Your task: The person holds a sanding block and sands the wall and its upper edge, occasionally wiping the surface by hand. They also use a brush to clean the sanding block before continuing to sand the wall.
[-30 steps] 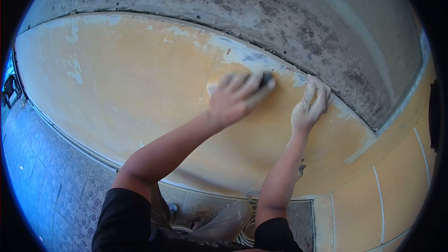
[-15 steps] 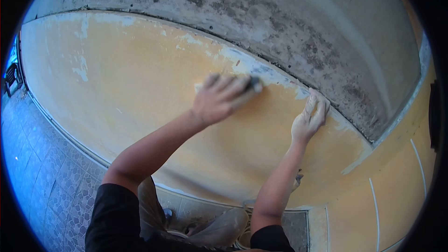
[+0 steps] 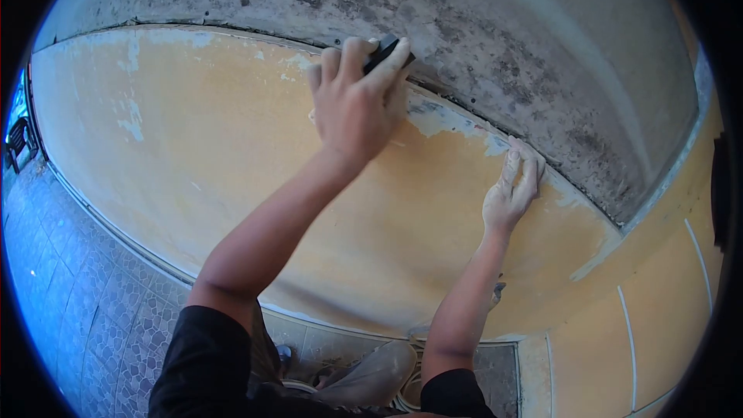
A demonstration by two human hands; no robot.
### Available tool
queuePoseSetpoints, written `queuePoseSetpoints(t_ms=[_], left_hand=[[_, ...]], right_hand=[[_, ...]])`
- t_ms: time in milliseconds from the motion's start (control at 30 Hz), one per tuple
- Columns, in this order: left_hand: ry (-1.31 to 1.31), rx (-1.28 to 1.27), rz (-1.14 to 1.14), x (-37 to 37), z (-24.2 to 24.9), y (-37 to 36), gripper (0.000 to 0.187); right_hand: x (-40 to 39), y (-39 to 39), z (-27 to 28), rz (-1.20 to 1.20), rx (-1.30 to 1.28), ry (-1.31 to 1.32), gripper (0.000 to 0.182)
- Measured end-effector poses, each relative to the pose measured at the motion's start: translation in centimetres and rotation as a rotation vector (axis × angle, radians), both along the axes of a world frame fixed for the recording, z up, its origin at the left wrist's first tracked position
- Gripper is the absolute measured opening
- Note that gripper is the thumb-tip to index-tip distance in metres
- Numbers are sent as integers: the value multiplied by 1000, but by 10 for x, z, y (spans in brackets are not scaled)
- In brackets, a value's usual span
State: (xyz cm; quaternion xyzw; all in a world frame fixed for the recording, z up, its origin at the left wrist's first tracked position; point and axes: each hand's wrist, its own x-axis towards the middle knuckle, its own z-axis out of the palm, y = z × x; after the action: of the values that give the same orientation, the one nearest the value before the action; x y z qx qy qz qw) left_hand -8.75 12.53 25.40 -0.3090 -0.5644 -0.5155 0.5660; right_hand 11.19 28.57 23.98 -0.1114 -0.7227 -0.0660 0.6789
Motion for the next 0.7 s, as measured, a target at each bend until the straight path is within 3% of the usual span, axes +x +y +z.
queuePoseSetpoints(t_ms=[133, 200, 267, 333, 400, 467, 500, 600, 700], left_hand=[[358, -319, 3, 36, -69, 31, 62], [363, -355, -79, 29, -79, 26, 59], [359, -258, -52, 9, -54, 17, 54], [183, 2, 9, -13, -18, 7, 47], [91, 126, 36, -12, -14, 11, 46], [239, -188, -21, 9, -53, 16, 52], [394, -337, 56, 14, -68, 14, 56], [404, -324, -23, -9, -76, 6, 72], [207, -34, 56, -40, -31, -19, 42]], right_hand=[[-6, -5, -3, -40, -38, 36, 28], [-6, -4, -2, -20, -36, 43, 27], [-3, 0, -1, 37, -55, 26, 27], [4, 2, -1, 85, -80, -5, 26], [3, 2, -1, 126, -102, -6, 25], [-7, 5, -3, 113, -95, 29, 25], [-9, 3, -4, 93, -71, 72, 24], [-8, -3, -3, 79, -72, 67, 24], [1, 4, -3, 97, -34, 24, 27]])
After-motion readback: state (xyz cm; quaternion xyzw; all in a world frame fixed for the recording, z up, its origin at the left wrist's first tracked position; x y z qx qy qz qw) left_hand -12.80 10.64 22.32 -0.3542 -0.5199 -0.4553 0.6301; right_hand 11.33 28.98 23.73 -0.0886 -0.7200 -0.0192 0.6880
